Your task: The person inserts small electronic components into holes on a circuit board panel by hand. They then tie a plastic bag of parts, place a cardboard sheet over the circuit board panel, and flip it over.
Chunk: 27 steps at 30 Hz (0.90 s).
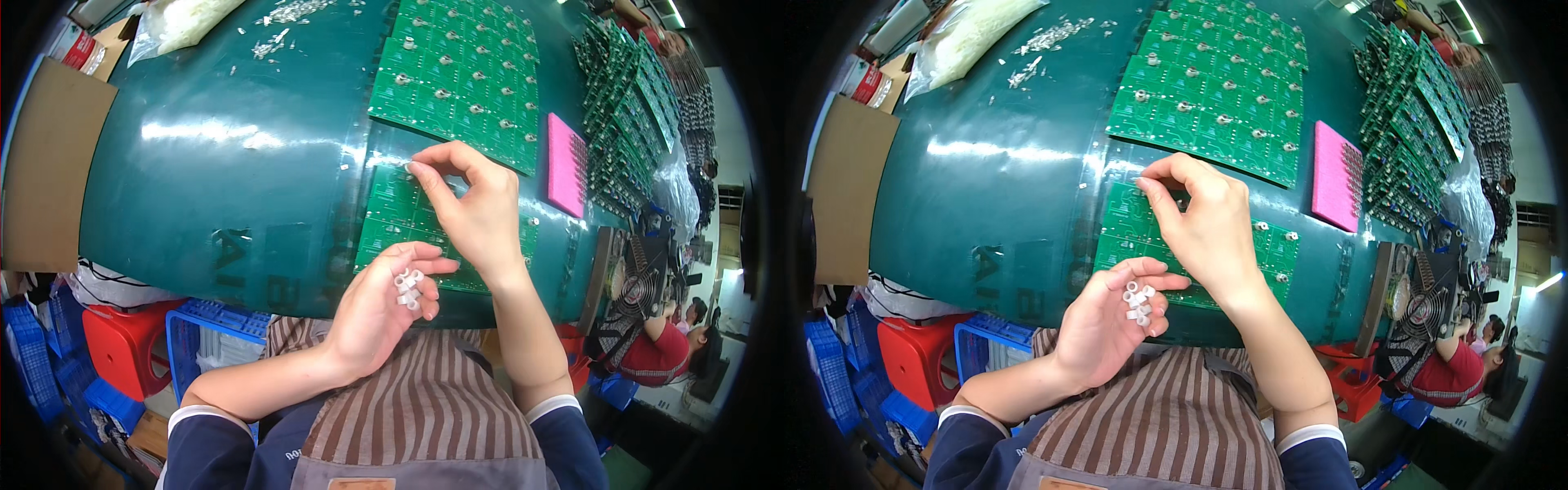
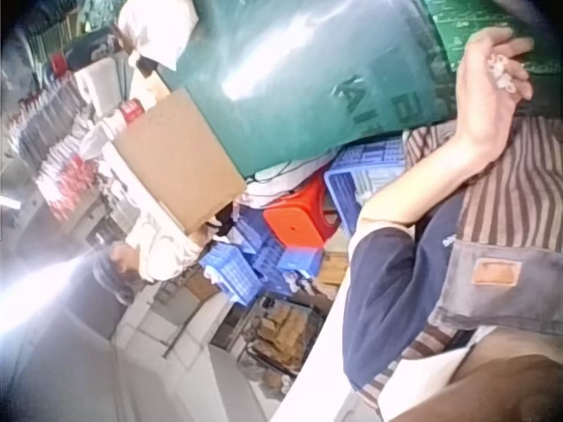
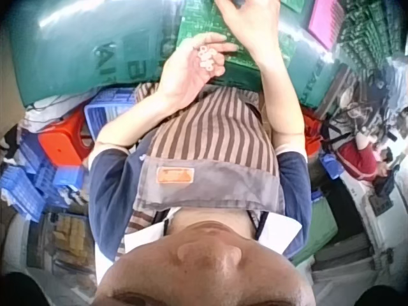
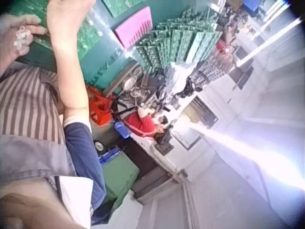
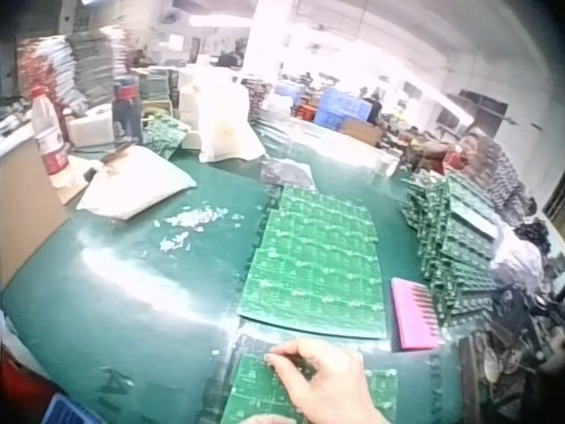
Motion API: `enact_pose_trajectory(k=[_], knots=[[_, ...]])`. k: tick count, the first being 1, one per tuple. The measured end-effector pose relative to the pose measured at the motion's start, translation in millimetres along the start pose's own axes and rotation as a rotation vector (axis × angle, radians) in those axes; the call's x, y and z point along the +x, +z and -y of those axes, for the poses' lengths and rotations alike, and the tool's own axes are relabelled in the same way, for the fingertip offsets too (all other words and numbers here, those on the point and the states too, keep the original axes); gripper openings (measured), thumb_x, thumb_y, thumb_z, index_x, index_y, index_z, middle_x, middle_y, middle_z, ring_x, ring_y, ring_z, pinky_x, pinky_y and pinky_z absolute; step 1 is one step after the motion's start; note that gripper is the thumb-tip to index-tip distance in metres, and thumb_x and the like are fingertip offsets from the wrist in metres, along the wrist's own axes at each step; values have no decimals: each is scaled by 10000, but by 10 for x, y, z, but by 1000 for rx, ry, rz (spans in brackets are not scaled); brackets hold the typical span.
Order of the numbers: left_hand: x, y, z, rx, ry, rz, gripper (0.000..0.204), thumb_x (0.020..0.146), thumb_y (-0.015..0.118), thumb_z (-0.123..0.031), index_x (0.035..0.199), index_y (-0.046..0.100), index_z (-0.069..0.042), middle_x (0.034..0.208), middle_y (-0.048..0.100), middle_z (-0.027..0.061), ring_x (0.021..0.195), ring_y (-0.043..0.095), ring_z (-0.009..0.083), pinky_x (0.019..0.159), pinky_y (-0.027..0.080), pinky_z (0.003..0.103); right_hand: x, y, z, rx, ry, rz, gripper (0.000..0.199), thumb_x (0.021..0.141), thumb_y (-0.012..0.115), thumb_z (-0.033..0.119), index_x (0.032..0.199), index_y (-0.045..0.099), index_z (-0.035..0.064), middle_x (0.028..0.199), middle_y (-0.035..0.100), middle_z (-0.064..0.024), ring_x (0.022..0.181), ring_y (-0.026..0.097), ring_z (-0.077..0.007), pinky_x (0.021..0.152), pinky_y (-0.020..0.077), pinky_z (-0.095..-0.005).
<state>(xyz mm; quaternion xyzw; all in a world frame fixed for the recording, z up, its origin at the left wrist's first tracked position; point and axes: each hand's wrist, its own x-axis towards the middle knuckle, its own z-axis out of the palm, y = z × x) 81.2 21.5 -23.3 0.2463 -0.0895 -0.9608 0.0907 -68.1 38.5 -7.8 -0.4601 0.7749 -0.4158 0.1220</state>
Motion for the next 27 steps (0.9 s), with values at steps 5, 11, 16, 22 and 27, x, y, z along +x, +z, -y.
enact_pose_trajectory(k=[5,11,16,22,27], knots=[[-13,-48,22,27,26,34,298,939,398,-250,1108,467,-13,1082,553,167,738,511,86,678,424,263,20,27,19,-51,25,39,83,757,655,70,797,636,0,746,658,-109,683,657,-192,593,504,-283],[1,-43,-7,69,-4,11,272,964,383,-220,1116,467,-12,1027,575,139,709,498,77,656,417,254,44,17,56,-93,-9,63,70,752,653,53,792,640,-3,745,656,-117,684,657,-200,591,503,-289],[15,-21,-30,68,-21,-27,286,960,401,-218,1138,468,-5,968,590,116,692,492,74,626,413,247,43,50,25,-99,-52,36,64,757,649,46,794,627,-2,738,642,-119,655,644,-206,568,494,-291],[8,-12,-38,32,-31,-47,291,948,415,-233,1117,485,-7,938,595,124,680,490,81,618,415,254,2,85,0,-105,-92,-14,50,759,646,40,779,610,12,729,626,-112,613,620,-226,534,474,-309],[15,-58,-36,-67,-44,-32,223,920,404,-241,951,501,-42,916,592,142,672,484,106,616,406,262,-8,83,5,-118,-121,-17,51,755,644,30,775,603,7,726,622,-117,617,619,-235,534,475,-315]])
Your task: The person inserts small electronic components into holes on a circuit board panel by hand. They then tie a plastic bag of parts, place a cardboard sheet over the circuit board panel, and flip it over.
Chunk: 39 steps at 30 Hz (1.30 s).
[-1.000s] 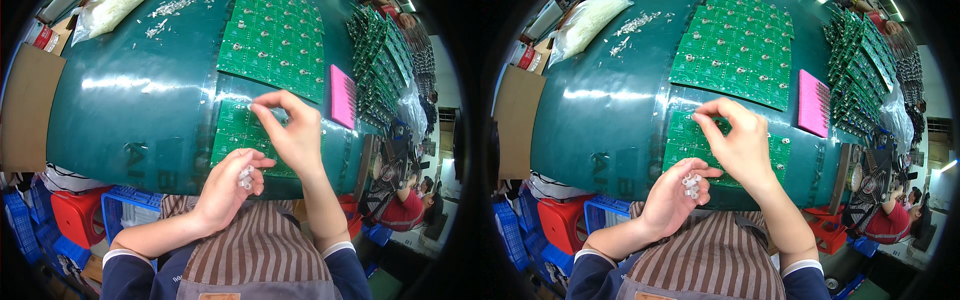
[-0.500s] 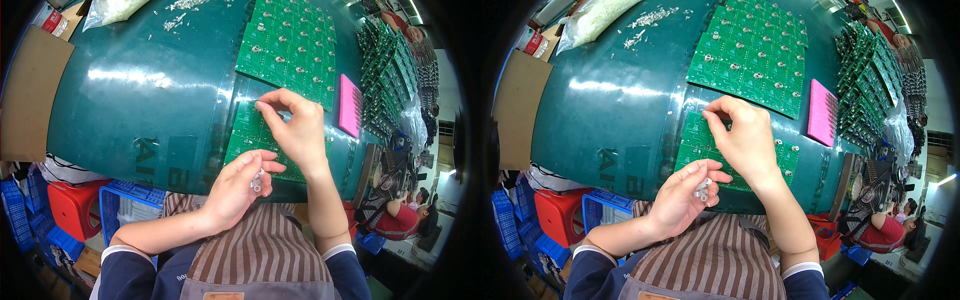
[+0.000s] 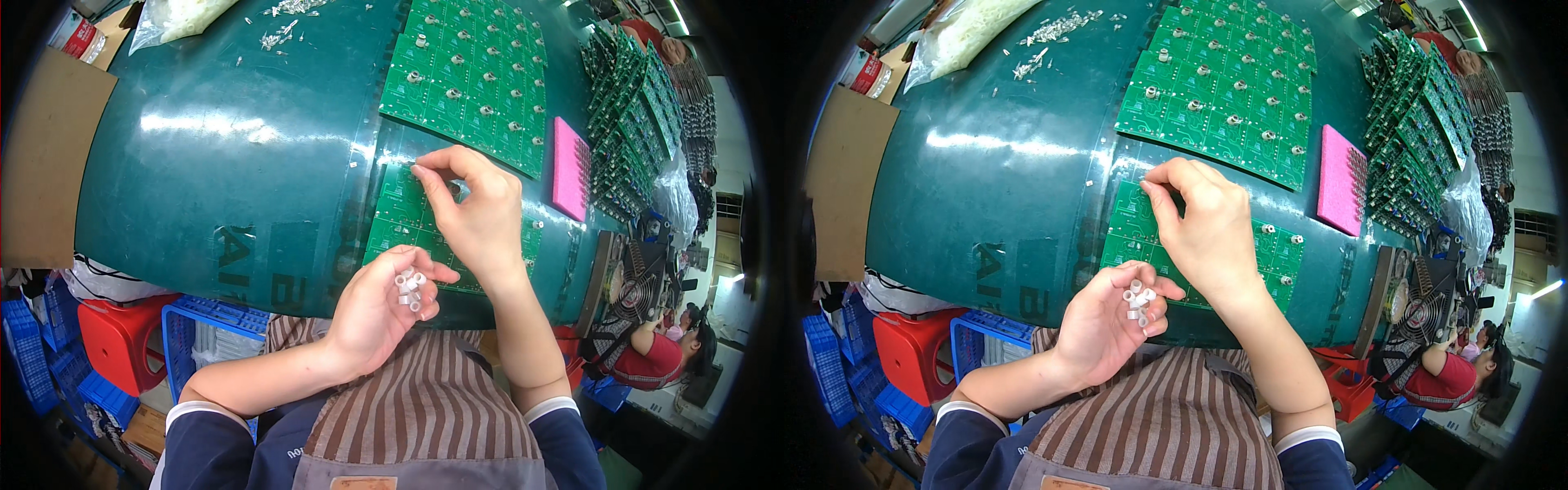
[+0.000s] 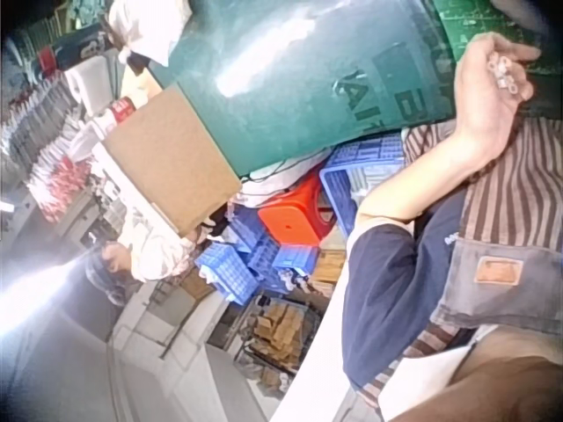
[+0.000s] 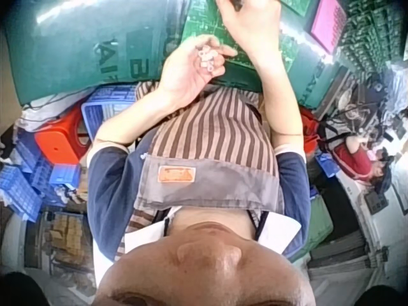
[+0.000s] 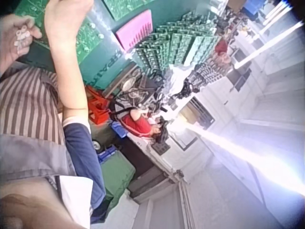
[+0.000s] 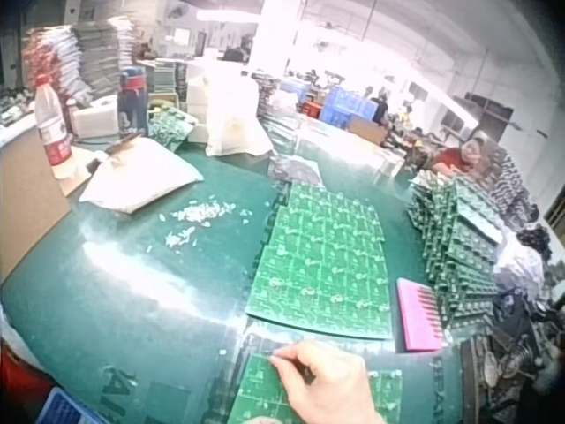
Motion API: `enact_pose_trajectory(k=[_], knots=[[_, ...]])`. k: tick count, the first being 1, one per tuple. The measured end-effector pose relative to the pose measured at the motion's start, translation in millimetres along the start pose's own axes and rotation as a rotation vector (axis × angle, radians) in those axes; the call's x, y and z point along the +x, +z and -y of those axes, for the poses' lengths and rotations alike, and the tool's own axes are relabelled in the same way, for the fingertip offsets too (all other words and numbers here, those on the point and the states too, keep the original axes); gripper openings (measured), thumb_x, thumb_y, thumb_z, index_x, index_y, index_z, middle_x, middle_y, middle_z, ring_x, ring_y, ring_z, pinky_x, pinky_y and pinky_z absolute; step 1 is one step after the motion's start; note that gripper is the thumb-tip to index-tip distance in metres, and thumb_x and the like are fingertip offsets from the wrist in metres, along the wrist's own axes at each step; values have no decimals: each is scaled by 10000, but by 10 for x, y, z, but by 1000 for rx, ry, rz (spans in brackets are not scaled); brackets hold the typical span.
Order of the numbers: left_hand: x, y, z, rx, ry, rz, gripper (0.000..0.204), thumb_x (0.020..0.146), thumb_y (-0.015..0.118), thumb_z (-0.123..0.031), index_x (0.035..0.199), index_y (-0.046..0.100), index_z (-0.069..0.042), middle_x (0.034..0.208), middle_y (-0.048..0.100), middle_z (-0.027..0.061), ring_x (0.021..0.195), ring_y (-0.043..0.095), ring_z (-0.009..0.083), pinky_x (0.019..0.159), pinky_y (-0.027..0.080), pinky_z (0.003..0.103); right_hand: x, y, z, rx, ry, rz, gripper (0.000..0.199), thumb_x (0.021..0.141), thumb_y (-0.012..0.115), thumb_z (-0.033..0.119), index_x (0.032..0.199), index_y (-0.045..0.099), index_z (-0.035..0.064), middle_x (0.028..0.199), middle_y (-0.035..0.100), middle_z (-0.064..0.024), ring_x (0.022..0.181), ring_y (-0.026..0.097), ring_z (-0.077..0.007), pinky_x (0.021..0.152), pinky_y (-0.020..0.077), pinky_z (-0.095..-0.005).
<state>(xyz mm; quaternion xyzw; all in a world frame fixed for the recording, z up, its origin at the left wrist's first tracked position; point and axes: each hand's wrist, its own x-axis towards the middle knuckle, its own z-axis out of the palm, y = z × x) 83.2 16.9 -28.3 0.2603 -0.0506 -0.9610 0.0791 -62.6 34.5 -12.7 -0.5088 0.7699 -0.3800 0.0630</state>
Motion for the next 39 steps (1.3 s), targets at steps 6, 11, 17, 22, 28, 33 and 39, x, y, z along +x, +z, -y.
enact_pose_trajectory(k=[6,11,17,22,28,33,39], knots=[[-7,-28,12,-56,24,46,184,905,394,-229,860,478,-72,893,585,142,673,483,115,619,395,263,10,-16,9,10,-7,20,53,752,642,22,771,596,2,716,615,-123,619,616,-246,536,474,-320],[-10,-38,20,12,26,64,203,932,370,-181,986,491,-27,932,573,137,686,491,84,636,411,262,18,-16,12,4,-18,23,55,750,643,21,769,595,0,718,615,-127,620,614,-252,538,473,-322],[-6,-1,1,130,1,41,180,944,404,-168,1042,480,-38,909,582,97,680,480,78,611,394,251,17,-20,22,-9,18,46,59,750,641,29,773,591,7,717,609,-127,635,606,-267,556,471,-343],[-9,7,3,200,12,30,183,954,404,-183,1052,471,-44,917,586,94,658,459,62,601,383,231,17,-12,21,-111,-59,48,58,734,670,18,772,628,11,730,637,-95,652,633,-187,570,481,-279],[25,9,49,307,54,37,211,969,367,-197,1057,443,-21,919,592,122,589,426,59,546,385,207,-100,68,-48,-81,-27,-58,82,716,684,16,760,615,20,740,635,-89,666,627,-204,586,493,-282],[3,6,61,400,75,65,190,972,375,-253,1027,435,-82,951,595,167,602,435,77,546,369,219,-114,22,-138,-10,-192,-42,123,686,678,18,770,589,29,849,620,-109,810,593,-275,706,476,-352],[-18,-20,73,408,124,66,214,965,395,-264,982,477,-67,966,599,152,614,424,74,554,360,219,-85,-651,-548,-230,-50,-168,145,697,696,91,824,645,41,933,635,-118,892,603,-265,791,473,-342]])
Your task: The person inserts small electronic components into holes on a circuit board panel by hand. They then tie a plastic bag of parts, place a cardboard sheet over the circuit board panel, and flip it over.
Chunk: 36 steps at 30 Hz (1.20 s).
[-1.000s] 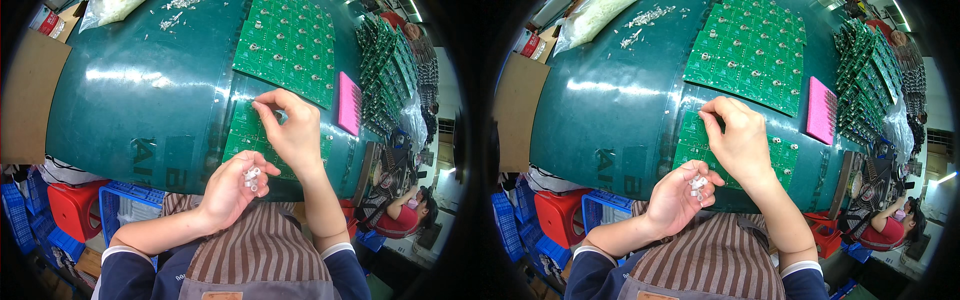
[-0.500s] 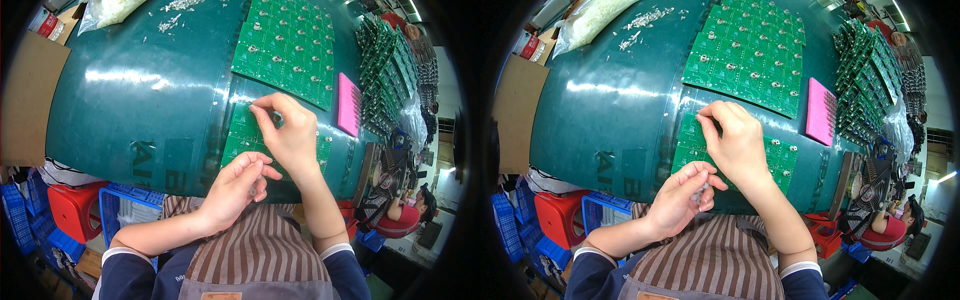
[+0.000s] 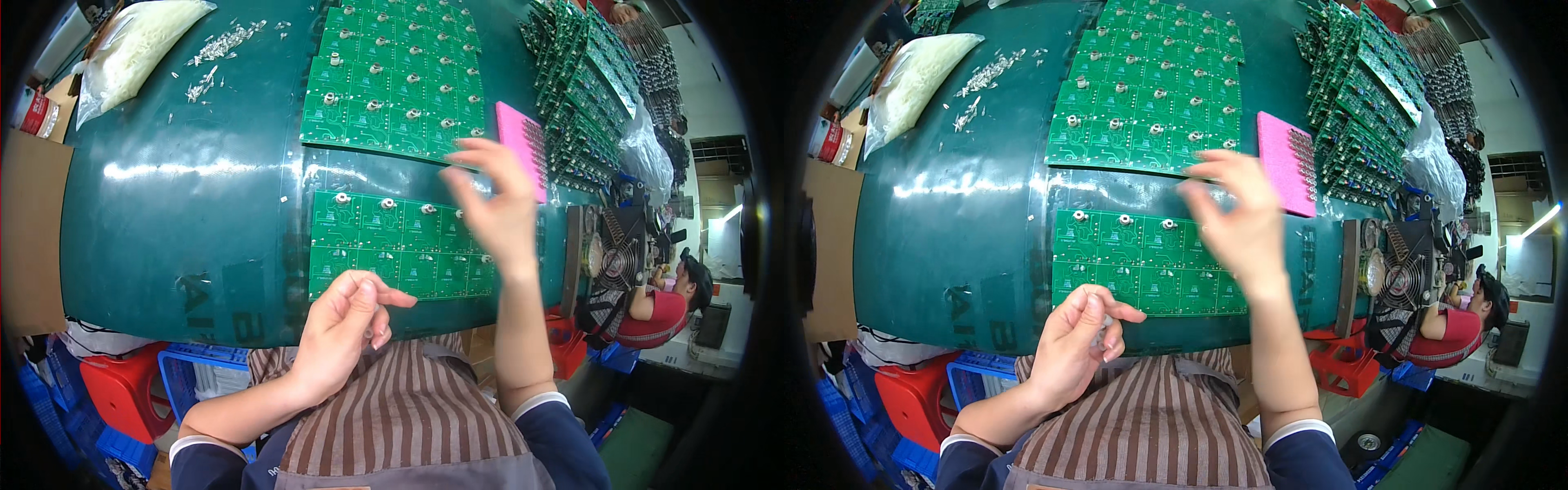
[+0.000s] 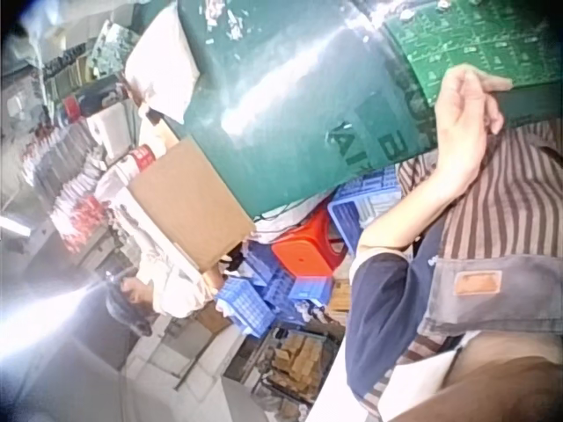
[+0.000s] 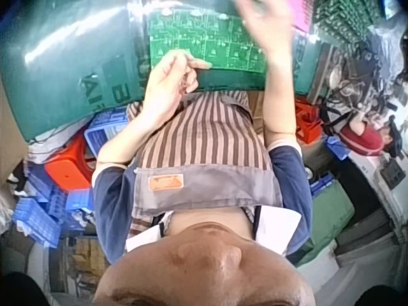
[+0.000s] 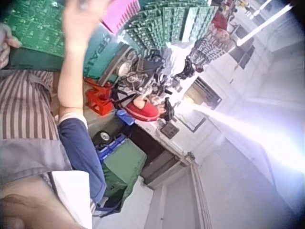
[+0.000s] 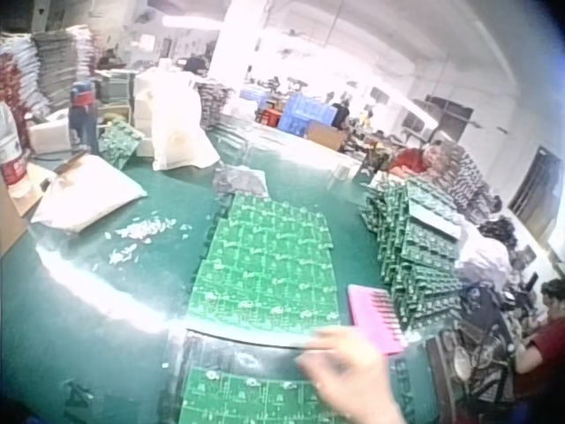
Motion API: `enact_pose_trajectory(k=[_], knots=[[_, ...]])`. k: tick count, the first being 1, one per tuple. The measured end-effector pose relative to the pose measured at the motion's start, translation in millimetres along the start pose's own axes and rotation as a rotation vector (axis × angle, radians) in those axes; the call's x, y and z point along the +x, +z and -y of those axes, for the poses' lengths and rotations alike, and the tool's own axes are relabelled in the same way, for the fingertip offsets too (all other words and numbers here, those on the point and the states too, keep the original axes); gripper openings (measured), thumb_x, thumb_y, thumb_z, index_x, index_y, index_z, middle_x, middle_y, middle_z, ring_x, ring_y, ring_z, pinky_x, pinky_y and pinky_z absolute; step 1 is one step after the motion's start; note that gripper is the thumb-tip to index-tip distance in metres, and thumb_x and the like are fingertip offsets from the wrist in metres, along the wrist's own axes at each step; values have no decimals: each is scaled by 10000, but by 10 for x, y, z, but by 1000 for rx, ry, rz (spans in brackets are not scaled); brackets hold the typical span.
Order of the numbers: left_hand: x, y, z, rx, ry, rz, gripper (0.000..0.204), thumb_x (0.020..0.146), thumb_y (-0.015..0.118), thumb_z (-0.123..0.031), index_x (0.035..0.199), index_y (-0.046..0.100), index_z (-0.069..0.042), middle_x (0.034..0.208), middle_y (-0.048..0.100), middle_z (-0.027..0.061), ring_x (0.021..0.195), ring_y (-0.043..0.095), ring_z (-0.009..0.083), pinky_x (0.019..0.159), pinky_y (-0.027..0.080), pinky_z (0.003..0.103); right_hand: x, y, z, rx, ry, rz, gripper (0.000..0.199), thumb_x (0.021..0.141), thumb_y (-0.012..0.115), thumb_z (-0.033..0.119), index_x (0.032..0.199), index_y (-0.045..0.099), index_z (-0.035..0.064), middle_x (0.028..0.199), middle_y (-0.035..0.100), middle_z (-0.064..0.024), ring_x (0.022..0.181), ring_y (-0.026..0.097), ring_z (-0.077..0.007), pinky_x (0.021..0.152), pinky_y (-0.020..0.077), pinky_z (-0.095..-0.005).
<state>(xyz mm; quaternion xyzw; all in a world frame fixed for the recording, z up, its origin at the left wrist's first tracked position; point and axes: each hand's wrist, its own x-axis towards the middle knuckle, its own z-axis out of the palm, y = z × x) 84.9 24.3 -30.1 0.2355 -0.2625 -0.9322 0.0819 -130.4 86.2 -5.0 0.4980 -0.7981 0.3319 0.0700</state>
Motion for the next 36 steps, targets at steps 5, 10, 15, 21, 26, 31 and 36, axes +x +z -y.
enact_pose_trajectory(k=[5,10,15,21,26,31,36], knots=[[-10,97,-18,68,-61,7,241,929,489,-230,1023,567,-21,843,557,58,611,394,66,552,343,211,-195,-444,-1062,-474,345,-234,121,770,662,133,852,633,48,813,592,-100,727,574,-228,664,466,-327],[3,118,13,59,-140,35,305,919,526,-221,1154,570,-33,804,524,22,617,401,52,552,342,179,-179,-403,-1213,-351,331,-236,53,816,591,75,835,591,25,791,560,-107,693,568,-230,629,466,-342],[21,179,34,58,-116,13,282,908,535,-155,1156,546,-21,871,569,58,609,390,51,548,339,189,-180,-397,-1299,-535,114,-313,38,830,560,53,831,573,17,809,548,-117,656,571,-241,600,466,-354],[40,176,70,19,-129,-18,265,893,545,-91,1151,529,-31,915,590,81,592,378,49,531,324,197,-160,-419,-1170,-377,335,-212,63,812,577,62,858,566,21,810,535,-146,693,550,-320,626,454,-389],[24,203,62,49,-151,1,204,888,553,-87,1083,575,-28,920,597,75,593,378,47,521,316,196,-176,-452,-1301,-484,230,-211,76,817,584,78,868,565,25,815,537,-141,650,543,-296,618,446,-388],[32,218,72,-5,-131,-32,181,876,566,-70,1051,596,-34,947,604,75,594,387,40,519,313,192,-199,-464,-986,-406,313,-291,83,823,587,80,864,563,11,808,587,-127,689,575,-246,644,457,-348],[36,211,64,-16,-70,-84,201,854,600,-68,1051,603,-28,889,605,34,606,406,27,523,316,180,-537,-357,177,844,433,0,60,823,584,-22,840,528,-16,849,627,-124,769,577,-116,682,476,-248]])
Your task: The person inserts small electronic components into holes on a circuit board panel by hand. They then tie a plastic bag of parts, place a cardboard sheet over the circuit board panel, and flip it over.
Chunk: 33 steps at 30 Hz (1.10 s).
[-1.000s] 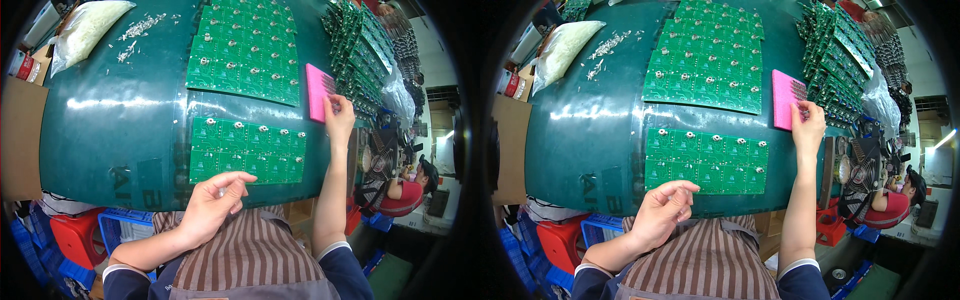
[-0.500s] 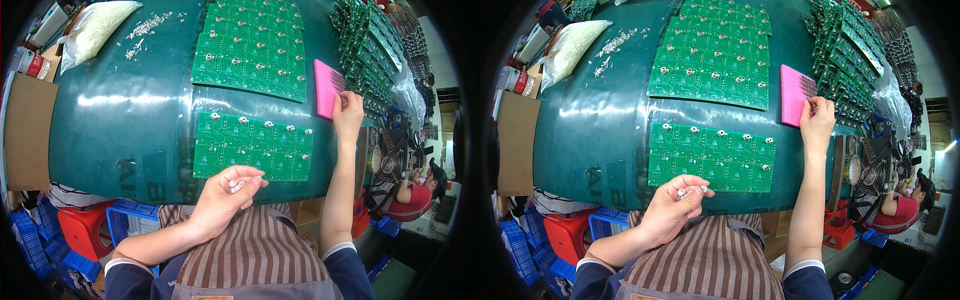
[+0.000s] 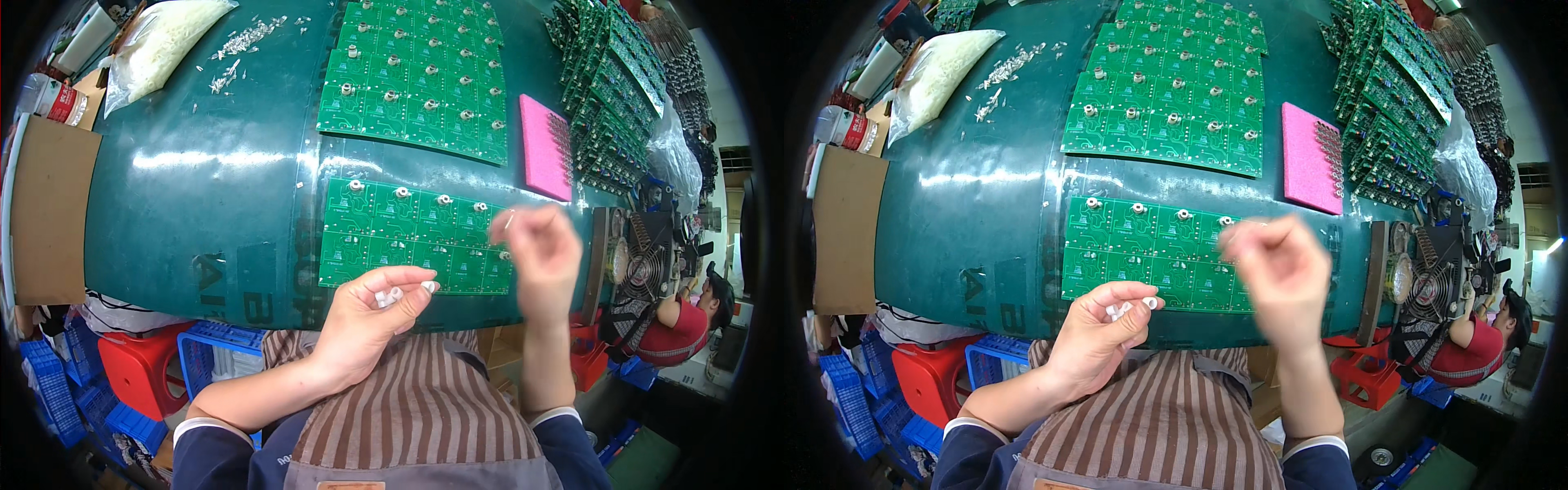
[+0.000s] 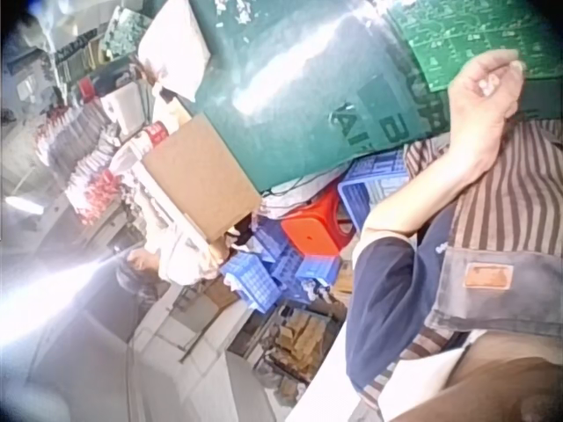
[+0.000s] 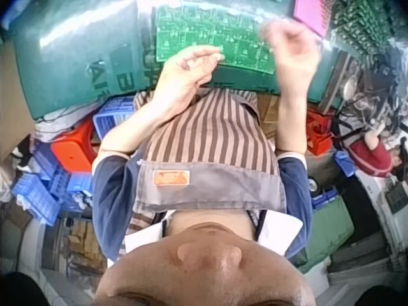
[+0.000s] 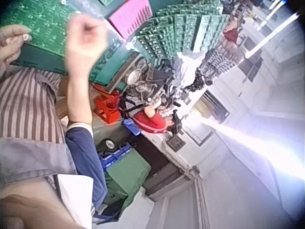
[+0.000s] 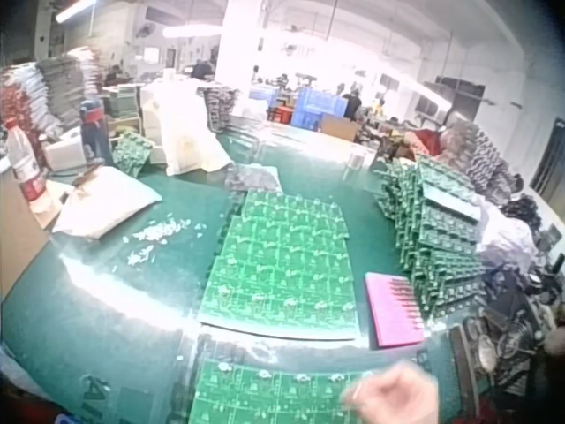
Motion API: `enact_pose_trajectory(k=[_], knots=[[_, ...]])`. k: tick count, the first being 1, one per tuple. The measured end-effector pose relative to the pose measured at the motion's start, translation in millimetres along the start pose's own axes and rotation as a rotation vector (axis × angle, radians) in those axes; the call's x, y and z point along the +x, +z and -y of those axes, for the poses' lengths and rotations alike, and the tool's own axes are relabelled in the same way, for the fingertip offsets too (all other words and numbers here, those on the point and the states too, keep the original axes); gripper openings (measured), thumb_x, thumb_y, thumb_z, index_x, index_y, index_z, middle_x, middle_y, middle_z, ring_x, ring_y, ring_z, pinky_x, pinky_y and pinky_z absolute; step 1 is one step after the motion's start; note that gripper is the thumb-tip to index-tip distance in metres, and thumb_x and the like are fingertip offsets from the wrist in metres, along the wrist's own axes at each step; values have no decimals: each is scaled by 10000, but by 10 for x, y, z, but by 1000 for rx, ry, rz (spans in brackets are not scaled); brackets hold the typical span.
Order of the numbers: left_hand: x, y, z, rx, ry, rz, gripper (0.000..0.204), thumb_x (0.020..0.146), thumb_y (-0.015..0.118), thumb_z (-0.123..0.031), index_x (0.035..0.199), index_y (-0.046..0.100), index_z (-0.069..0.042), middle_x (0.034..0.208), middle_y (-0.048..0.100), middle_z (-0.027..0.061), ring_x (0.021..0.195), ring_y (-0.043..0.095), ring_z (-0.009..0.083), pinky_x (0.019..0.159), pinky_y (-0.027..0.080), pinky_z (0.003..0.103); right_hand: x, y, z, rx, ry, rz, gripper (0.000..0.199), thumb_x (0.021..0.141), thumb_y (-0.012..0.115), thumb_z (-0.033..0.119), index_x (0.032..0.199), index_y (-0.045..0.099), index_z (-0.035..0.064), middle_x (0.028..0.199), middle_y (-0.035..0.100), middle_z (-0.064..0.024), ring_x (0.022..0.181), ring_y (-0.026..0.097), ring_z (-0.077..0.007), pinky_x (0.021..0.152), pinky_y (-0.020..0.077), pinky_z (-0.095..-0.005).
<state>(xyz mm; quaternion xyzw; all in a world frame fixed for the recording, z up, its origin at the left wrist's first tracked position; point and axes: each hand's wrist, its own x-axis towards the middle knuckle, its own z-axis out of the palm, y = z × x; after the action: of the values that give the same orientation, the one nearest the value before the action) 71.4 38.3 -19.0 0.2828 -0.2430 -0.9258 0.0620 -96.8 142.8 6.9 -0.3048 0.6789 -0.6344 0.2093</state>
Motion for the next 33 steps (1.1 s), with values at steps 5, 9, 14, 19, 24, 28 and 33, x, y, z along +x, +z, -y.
enact_pose_trajectory(k=[5,9,14,19,24,28,33], knots=[[-7,17,8,-40,37,44,226,833,631,-65,1055,612,-24,827,605,-5,625,425,13,533,328,161,-437,310,66,232,85,160,133,794,574,-116,895,536,-39,943,597,-150,902,595,-195,809,484,-302],[-24,-4,11,-17,43,27,237,827,637,-60,1060,615,-26,821,607,-5,646,453,17,542,348,162,-458,347,32,235,64,127,130,783,598,-105,879,551,-31,920,611,-143,873,605,-198,784,494,-302],[-80,-43,-10,-30,32,-10,296,821,645,-61,1109,586,-20,860,608,4,651,456,13,531,354,169,-437,411,51,-173,-148,165,116,720,674,-66,802,613,-13,851,644,-117,801,629,-195,701,502,-279],[-163,-117,-73,-233,-132,67,376,865,610,-167,1182,498,0,975,586,15,687,443,1,572,365,183,-257,495,79,-203,-149,251,107,694,668,-69,769,635,0,786,652,-89,744,632,-186,658,499,-279],[-297,-190,-80,-490,-379,-14,293,904,451,-66,1177,426,38,1101,532,166,806,563,148,712,496,235,45,816,6,-426,-168,268,67,742,652,35,795,626,3,745,647,-87,670,632,-170,607,487,-269],[-361,-267,-19,-390,-343,-8,339,916,446,-83,1226,382,37,1158,520,187,954,587,195,805,516,252,102,943,-28,-485,-92,314,73,751,647,68,791,632,9,722,653,-83,649,639,-164,610,498,-270],[-418,-332,1,-318,-290,47,342,923,467,-131,1222,410,26,1139,551,163,898,606,168,758,528,255,148,962,-14,-517,-56,362,69,756,660,52,787,639,-6,725,657,-64,681,623,-115,647,482,-244]])
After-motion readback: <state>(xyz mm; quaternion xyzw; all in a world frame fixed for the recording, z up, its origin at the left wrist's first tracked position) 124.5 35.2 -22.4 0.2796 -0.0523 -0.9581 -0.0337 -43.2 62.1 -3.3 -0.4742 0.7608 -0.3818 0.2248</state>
